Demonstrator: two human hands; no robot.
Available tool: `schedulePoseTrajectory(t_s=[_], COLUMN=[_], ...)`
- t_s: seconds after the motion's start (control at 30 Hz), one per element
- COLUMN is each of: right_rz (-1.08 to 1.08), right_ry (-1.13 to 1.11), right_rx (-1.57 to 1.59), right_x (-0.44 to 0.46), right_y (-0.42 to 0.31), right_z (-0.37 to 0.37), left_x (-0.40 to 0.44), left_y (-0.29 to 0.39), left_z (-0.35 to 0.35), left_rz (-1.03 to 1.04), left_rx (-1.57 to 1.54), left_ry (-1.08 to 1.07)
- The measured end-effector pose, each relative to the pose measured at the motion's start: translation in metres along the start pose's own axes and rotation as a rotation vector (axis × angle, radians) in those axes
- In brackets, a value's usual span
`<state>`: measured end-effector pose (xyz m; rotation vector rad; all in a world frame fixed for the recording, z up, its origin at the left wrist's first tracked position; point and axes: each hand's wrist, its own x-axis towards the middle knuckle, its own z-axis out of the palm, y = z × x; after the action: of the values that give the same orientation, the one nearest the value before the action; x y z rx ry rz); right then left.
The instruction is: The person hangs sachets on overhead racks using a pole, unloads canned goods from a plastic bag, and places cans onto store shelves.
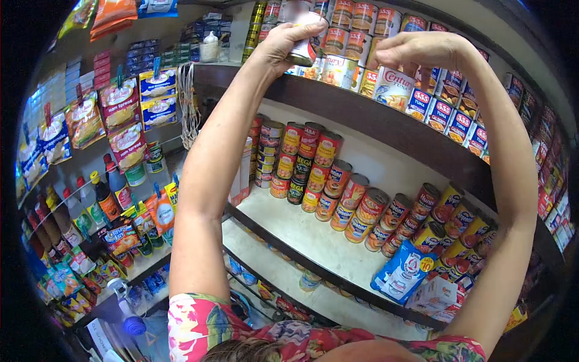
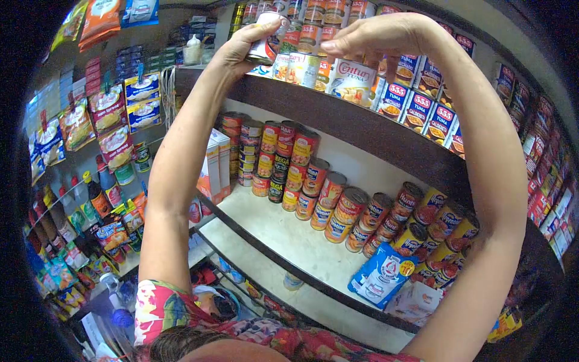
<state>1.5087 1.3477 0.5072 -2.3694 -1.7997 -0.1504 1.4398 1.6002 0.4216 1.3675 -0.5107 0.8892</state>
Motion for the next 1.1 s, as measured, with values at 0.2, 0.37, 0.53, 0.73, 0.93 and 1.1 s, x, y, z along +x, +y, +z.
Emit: schedulePoseTrajectory(t_s=[0.2, 0.37, 0.53, 0.73, 0.93, 1.1], right_rz=[-0.024, 0.001, 0.01, 0.041, 0.005, -0.064], right_ry=[-0.111, 0.205, 0.32, 0.216, 0.246, 0.2], right_rx=[0.04, 0.096, 0.189, 0.172, 0.261, 0.263], right_x=[0.004, 0.009, 0.01, 0.019, 0.02, 0.028], right_y=[0.01, 0.016, 0.016, 0.018, 0.013, 0.01], right_z=[0.003, 0.0, -0.001, 0.012, 0.034, 0.039], left_x=[0.02, 0.015, 0.005, -0.001, 0.003, 0.009], left_y=[-0.007, -0.012, -0.005, -0.002, -0.001, -0.004], left_z=[-0.023, -0.019, 0.003, 0.03, 0.039, 0.024], left_rz=[-0.074, -0.305, 0.164, -0.039, -0.112, -0.145], left_rx=[0.458, 0.598, 1.172, 1.3, 1.34, 1.429], left_ry=[0.081, 0.006, 0.065, -0.378, -0.203, -0.066])
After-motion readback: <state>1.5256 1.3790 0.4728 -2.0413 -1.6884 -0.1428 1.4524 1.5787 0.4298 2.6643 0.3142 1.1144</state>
